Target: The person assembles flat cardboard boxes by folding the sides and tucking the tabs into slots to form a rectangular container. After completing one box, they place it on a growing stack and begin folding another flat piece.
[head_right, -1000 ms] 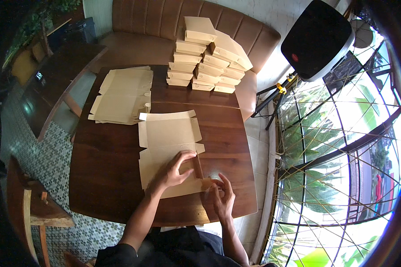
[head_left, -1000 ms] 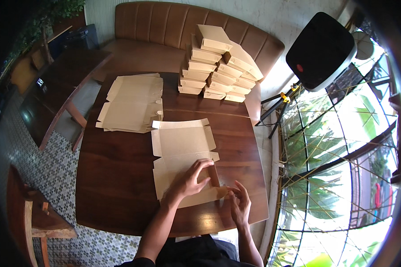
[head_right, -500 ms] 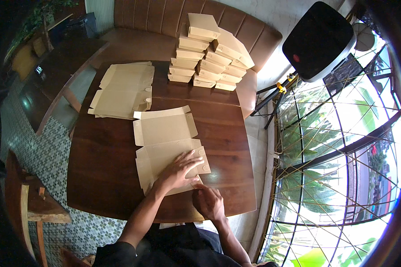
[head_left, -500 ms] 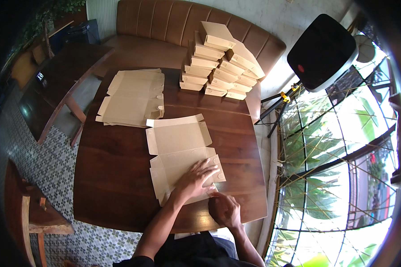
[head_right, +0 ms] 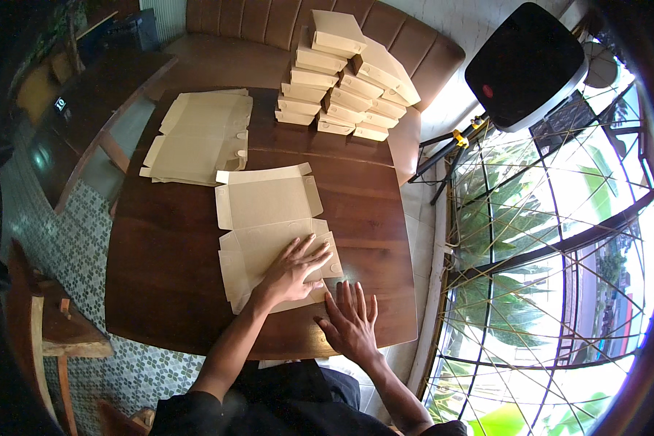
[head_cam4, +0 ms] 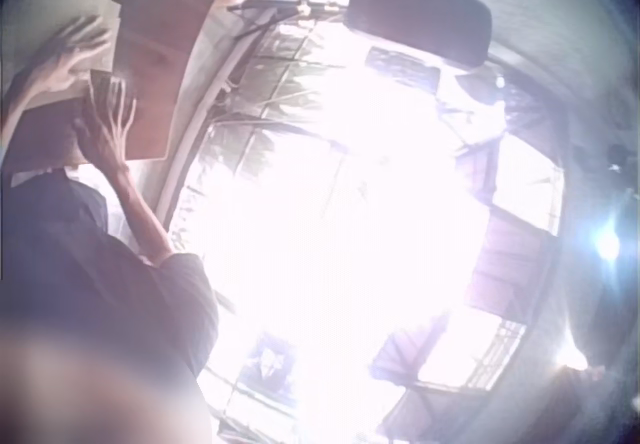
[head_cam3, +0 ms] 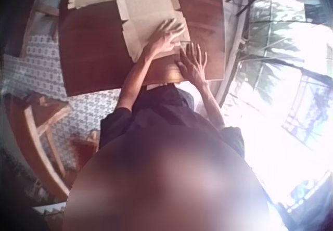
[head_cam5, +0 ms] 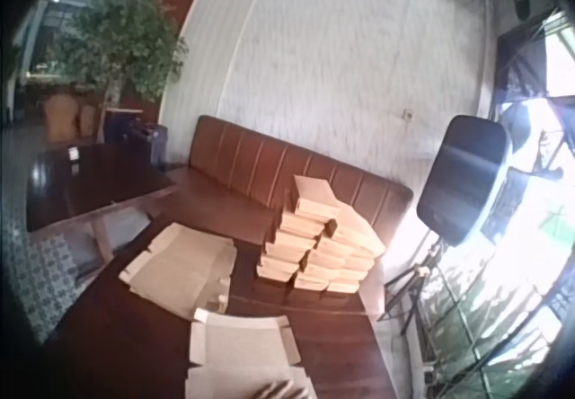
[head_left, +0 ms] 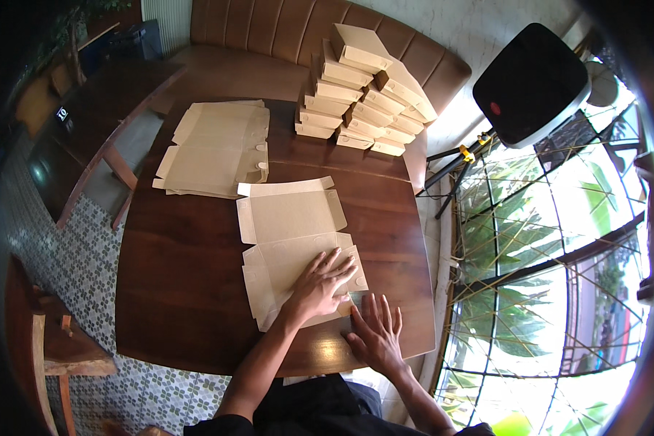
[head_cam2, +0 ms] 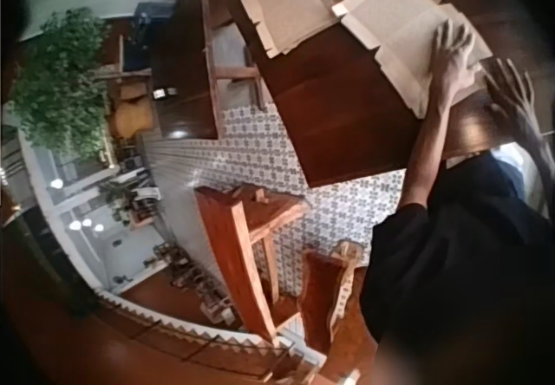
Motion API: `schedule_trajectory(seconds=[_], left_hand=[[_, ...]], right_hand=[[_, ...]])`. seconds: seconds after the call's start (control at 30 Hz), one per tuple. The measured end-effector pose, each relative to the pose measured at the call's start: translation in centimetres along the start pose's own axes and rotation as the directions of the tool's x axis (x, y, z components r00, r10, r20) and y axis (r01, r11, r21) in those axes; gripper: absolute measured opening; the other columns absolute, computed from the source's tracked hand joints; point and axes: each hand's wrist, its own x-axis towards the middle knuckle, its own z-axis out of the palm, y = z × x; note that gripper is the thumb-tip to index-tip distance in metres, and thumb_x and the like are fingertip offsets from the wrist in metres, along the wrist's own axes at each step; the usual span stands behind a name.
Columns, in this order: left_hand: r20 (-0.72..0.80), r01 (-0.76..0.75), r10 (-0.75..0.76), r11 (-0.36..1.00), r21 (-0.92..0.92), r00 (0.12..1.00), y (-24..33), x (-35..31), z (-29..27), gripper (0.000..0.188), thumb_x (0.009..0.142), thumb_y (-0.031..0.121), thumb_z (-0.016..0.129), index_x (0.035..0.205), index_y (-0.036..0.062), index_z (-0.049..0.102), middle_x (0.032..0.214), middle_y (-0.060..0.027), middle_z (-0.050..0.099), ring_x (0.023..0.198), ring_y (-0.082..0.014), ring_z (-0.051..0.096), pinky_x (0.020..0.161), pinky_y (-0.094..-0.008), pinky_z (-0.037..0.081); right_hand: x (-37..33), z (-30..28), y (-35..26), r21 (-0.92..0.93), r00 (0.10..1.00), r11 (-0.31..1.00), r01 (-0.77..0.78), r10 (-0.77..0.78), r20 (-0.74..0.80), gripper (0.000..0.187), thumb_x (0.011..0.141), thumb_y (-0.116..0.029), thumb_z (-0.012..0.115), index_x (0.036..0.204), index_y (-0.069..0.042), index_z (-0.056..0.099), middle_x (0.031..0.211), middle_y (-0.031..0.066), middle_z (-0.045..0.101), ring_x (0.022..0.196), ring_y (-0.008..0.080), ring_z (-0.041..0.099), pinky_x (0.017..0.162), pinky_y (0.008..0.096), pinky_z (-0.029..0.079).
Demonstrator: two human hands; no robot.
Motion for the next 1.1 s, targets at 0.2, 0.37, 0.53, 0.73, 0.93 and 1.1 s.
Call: schedule_trajectory(seconds=[0.2, 0.37, 0.53, 0.73, 0.93, 1.1], left_hand=[[-0.001, -0.038, 0.038, 0.998, 0.042, 0.999, -0.2, -0.2, 0.4, 0.082, 0.098, 0.044, 0.072, 0.167, 0.0174, 0.038, 0.175, -0.0050, 0.035, 0.164, -0.0362, 0.023, 0.134, -0.0556, 0.019], [0.012, -0.024, 0.024, 0.998, 0.055, 1.000, -0.1, 0.0, 0.3, 0.080, 0.100, 0.043, 0.071, 0.168, 0.0165, 0.037, 0.175, -0.0048, 0.035, 0.164, -0.0368, 0.022, 0.134, -0.0561, 0.019], [0.001, -0.020, 0.020, 1.000, 0.021, 1.000, 0.1, -0.1, 0.1, 0.076, 0.101, 0.042, 0.069, 0.164, 0.0109, 0.042, 0.174, -0.0076, 0.037, 0.164, -0.0349, 0.022, 0.135, -0.0525, 0.017], [-0.213, 0.070, -0.160, 0.924, -0.376, 0.964, 0.3, -1.1, -1.5, 0.052, 0.106, 0.027, 0.066, 0.150, 0.0030, 0.058, 0.158, -0.0173, 0.056, 0.152, -0.0353, 0.046, 0.129, -0.0507, 0.032], [-0.362, 0.124, -0.165, 0.983, -0.134, 0.917, -2.5, -4.4, -4.9, 0.042, 0.102, 0.022, 0.069, 0.140, 0.0042, 0.065, 0.149, -0.0167, 0.062, 0.144, -0.0369, 0.054, 0.125, -0.0524, 0.037], [-0.232, 0.140, -0.114, 0.985, 0.100, 0.966, 0.3, -6.4, -4.0, 0.046, 0.101, 0.024, 0.069, 0.143, 0.0063, 0.063, 0.158, -0.0167, 0.054, 0.146, -0.0379, 0.049, 0.124, -0.0543, 0.036]], right_hand=[[2.5, 1.3, -0.2, 0.083, 0.991, 0.996, 0.030, -0.018, -0.136, 0.066, 0.106, -0.053, 0.058, 0.164, -0.022, 0.047, 0.178, 0.0222, 0.019, 0.165, 0.0446, 0.010, 0.128, 0.0681, 0.001], [0.2, 0.5, 0.3, 0.002, 0.991, 1.000, 0.016, -0.015, -0.130, 0.067, 0.104, -0.054, 0.061, 0.162, -0.024, 0.050, 0.175, 0.0238, 0.026, 0.164, 0.0454, 0.015, 0.128, 0.0681, 0.002], [-1.7, -0.1, 0.4, 0.045, 0.997, 0.999, -0.016, 0.020, -0.079, 0.065, 0.103, -0.053, 0.063, 0.160, -0.023, 0.053, 0.174, 0.0240, 0.029, 0.163, 0.0459, 0.017, 0.128, 0.0687, 0.003], [-1.1, -0.4, -0.7, 0.099, 0.967, 0.994, -0.052, 0.075, -0.242, 0.051, 0.104, -0.045, 0.061, 0.147, -0.017, 0.065, 0.167, 0.0291, 0.038, 0.161, 0.0482, 0.024, 0.128, 0.0683, 0.009], [4.9, -1.8, 1.6, 0.704, 0.877, 0.695, 0.144, 0.240, -0.417, 0.034, 0.100, -0.022, 0.070, 0.129, -0.005, 0.071, 0.139, 0.0258, 0.066, 0.129, 0.0432, 0.064, 0.107, 0.0526, 0.052], [15.0, -2.2, 3.0, 0.638, 0.891, 0.769, -0.030, 0.309, -0.332, 0.041, 0.101, -0.027, 0.073, 0.131, 0.001, 0.070, 0.117, 0.0183, 0.077, 0.104, 0.0304, 0.077, 0.090, 0.0407, 0.060]])
